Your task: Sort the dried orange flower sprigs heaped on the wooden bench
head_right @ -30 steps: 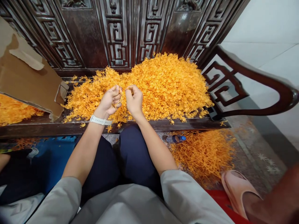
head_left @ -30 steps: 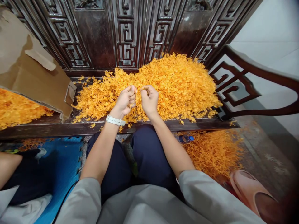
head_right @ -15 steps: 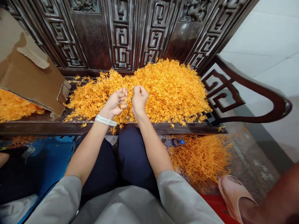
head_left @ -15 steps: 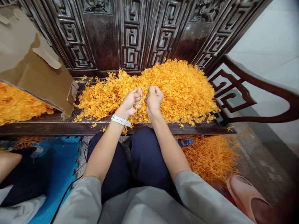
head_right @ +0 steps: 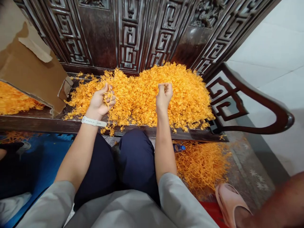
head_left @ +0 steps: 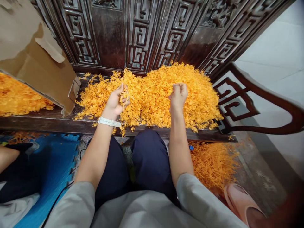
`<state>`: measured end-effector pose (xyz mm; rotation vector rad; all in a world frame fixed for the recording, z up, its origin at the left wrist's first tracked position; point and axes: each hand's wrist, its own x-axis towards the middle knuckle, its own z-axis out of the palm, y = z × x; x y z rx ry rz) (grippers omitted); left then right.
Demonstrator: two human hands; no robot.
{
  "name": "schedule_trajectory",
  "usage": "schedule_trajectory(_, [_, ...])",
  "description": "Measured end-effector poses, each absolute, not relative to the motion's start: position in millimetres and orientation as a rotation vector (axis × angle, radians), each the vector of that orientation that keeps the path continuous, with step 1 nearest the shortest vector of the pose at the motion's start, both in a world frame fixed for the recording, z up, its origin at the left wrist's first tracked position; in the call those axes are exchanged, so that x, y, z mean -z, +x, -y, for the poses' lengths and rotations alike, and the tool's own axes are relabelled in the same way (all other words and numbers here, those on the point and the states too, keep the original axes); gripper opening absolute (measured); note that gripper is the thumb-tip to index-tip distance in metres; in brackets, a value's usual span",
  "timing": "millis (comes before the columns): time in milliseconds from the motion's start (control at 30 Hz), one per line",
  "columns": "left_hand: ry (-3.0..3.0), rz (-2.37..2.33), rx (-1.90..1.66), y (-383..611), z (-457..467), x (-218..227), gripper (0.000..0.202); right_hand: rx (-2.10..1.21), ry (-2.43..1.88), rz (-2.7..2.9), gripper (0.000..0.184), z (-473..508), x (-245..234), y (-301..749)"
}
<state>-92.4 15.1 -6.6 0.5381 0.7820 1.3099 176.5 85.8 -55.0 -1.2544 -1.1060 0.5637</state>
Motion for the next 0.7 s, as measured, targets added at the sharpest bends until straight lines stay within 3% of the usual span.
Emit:
schedule_trajectory(200, [0.613,-0.881,-1.447,-92,-25,27,0.035,-0.094,-1.461,1.354,0.025,-74,54,182])
schedule_trajectory(433, [0.695,-0.866,-1.39,-73,-22,29,0.031,-0.603,-0.956,1.79,0.03,-18,27,105])
schedule_trajectory(500, [0.719,-0.868,-1.41,-66,-18,25,0.026,-0.652,-0.939,1.828,0.034,-14,27,92])
schedule_trajectory(600, [0.761,-0.9,-1.42,-58,-13,23,0.023,-0.646,-0.926,1.811,0.02,-17,33,89])
schedule_trajectory(700, [0.719,-0.914,-1.381,-57,-18,27,0.025,-0.58,-0.834,1.816,0.02,-9,32,91])
